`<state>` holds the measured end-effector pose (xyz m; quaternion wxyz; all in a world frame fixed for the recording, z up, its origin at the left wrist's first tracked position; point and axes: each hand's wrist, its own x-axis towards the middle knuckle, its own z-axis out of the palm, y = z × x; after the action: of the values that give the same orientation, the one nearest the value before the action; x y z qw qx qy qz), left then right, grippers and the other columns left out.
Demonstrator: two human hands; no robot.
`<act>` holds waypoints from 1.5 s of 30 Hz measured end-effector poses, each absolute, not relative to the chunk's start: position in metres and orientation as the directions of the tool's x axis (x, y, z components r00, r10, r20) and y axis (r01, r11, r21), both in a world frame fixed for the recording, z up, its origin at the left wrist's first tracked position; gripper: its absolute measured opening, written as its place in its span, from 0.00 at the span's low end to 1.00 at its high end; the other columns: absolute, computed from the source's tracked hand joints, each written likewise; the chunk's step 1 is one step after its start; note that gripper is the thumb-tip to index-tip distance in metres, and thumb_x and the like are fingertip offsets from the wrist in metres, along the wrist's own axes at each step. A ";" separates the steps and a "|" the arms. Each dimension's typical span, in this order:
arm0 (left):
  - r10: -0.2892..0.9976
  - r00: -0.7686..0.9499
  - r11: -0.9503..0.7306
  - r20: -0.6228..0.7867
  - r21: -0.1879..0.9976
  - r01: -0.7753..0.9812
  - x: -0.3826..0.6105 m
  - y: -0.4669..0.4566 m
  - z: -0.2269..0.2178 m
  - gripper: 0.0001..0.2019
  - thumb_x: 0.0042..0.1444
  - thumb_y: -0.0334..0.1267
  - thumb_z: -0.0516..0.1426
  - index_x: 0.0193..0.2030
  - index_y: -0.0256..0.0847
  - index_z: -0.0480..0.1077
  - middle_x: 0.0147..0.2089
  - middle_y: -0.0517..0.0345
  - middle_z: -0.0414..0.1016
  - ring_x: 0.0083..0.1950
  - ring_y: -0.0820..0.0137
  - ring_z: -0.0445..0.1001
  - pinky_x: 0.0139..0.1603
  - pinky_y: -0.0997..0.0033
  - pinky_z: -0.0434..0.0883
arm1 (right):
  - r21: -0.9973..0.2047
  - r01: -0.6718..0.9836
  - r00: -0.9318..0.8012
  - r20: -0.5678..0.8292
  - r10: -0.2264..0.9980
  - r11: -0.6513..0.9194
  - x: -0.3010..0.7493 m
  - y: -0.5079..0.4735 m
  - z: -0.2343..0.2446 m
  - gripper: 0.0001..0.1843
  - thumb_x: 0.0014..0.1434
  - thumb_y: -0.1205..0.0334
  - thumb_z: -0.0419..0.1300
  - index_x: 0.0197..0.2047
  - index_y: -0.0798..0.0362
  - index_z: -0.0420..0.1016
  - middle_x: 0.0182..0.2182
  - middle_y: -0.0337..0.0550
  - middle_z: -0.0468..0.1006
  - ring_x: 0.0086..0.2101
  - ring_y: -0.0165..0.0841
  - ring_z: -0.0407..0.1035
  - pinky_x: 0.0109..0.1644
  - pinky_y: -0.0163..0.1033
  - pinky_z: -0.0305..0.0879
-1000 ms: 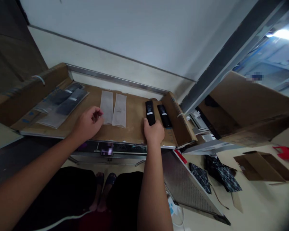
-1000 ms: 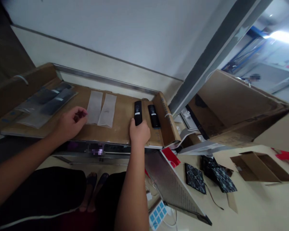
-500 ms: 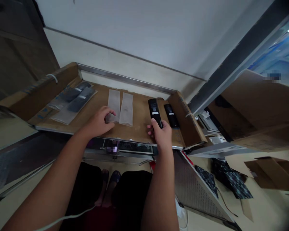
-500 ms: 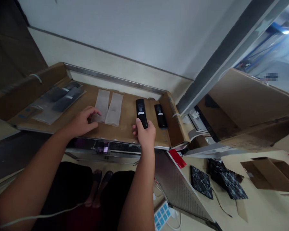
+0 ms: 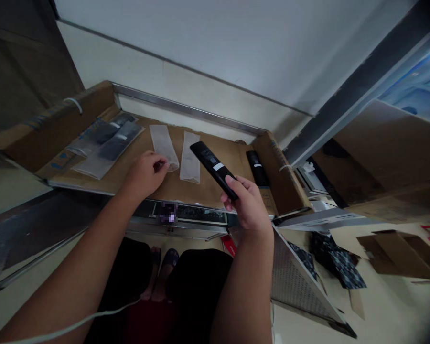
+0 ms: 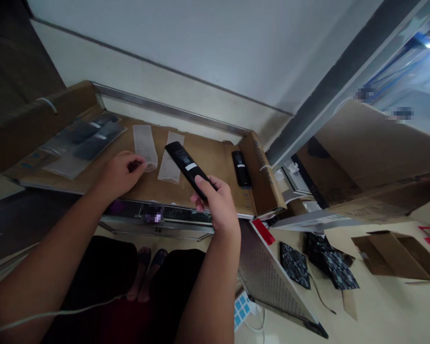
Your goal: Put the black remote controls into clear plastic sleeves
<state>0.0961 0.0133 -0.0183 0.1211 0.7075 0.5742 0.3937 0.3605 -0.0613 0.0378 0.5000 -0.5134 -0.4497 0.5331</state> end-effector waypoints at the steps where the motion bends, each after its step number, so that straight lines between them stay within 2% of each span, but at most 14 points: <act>1: 0.904 -0.005 -0.299 0.428 0.639 0.709 0.096 0.014 -0.019 0.11 0.61 0.43 0.59 0.39 0.40 0.79 0.39 0.52 0.78 0.38 0.63 0.75 0.43 0.65 0.71 | -0.991 -0.077 -0.035 -0.106 0.994 -0.108 0.362 -0.064 0.039 0.21 0.56 0.44 0.70 0.29 0.53 0.71 0.18 0.37 0.76 0.15 0.24 0.62 0.17 0.28 0.57; 5: 0.894 -0.052 -0.306 0.445 0.691 0.654 0.092 0.017 -0.023 0.10 0.60 0.45 0.60 0.39 0.43 0.81 0.38 0.53 0.80 0.37 0.62 0.76 0.40 0.64 0.70 | -0.979 -0.050 -0.257 -0.180 0.950 -0.199 0.367 -0.068 0.038 0.20 0.56 0.44 0.69 0.30 0.53 0.74 0.17 0.38 0.75 0.14 0.24 0.61 0.16 0.28 0.55; 8: 0.880 -0.043 -0.350 0.473 0.706 0.615 0.090 0.020 -0.027 0.10 0.60 0.46 0.61 0.38 0.44 0.82 0.39 0.54 0.81 0.38 0.62 0.77 0.40 0.63 0.70 | -0.963 -0.019 -0.314 -0.251 0.916 -0.270 0.368 -0.066 0.033 0.20 0.54 0.45 0.71 0.30 0.54 0.75 0.15 0.38 0.74 0.13 0.25 0.61 0.15 0.27 0.54; 12: 0.876 -0.058 -0.355 0.479 0.721 0.595 0.091 0.021 -0.028 0.08 0.58 0.45 0.64 0.38 0.46 0.82 0.39 0.56 0.83 0.39 0.62 0.78 0.41 0.64 0.72 | -0.950 -0.016 -0.269 -0.296 0.916 -0.312 0.365 -0.059 0.028 0.20 0.52 0.45 0.71 0.29 0.54 0.74 0.15 0.38 0.74 0.13 0.24 0.60 0.15 0.27 0.54; 21: 0.863 -0.048 -0.392 0.504 0.725 0.567 0.094 0.019 -0.028 0.08 0.59 0.42 0.63 0.41 0.45 0.83 0.40 0.55 0.82 0.39 0.63 0.79 0.40 0.66 0.74 | -0.962 -0.022 -0.230 -0.259 0.938 -0.271 0.357 -0.050 0.022 0.22 0.54 0.43 0.70 0.26 0.53 0.71 0.17 0.38 0.74 0.14 0.23 0.61 0.15 0.27 0.55; 32: 0.889 -0.057 -0.345 0.455 0.746 0.570 0.096 0.014 -0.021 0.08 0.60 0.40 0.61 0.42 0.45 0.82 0.43 0.55 0.83 0.44 0.63 0.79 0.44 0.66 0.76 | -0.961 -0.034 -0.198 -0.262 0.944 -0.274 0.353 -0.049 0.022 0.23 0.53 0.43 0.70 0.26 0.53 0.71 0.17 0.37 0.74 0.14 0.23 0.61 0.15 0.28 0.55; 39: 0.883 -0.077 -0.361 0.463 0.774 0.520 0.094 0.015 -0.026 0.09 0.59 0.43 0.63 0.44 0.45 0.82 0.43 0.55 0.83 0.40 0.64 0.79 0.42 0.66 0.76 | -0.957 -0.028 -0.199 -0.277 0.940 -0.288 0.354 -0.048 0.022 0.22 0.54 0.43 0.70 0.27 0.53 0.72 0.17 0.38 0.74 0.14 0.23 0.62 0.16 0.28 0.57; 45: 0.888 -0.053 -0.365 0.457 0.769 0.524 0.097 0.010 -0.017 0.09 0.58 0.38 0.60 0.43 0.44 0.81 0.44 0.54 0.83 0.43 0.63 0.80 0.45 0.66 0.78 | -0.956 -0.053 -0.171 -0.276 0.946 -0.289 0.350 -0.046 0.021 0.21 0.53 0.44 0.70 0.27 0.54 0.74 0.17 0.38 0.75 0.15 0.24 0.62 0.17 0.28 0.58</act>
<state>0.0969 0.0097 -0.0174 0.1843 0.6629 0.5325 0.4930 0.3503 -0.0464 0.0209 0.3998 -0.5047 -0.4425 0.6242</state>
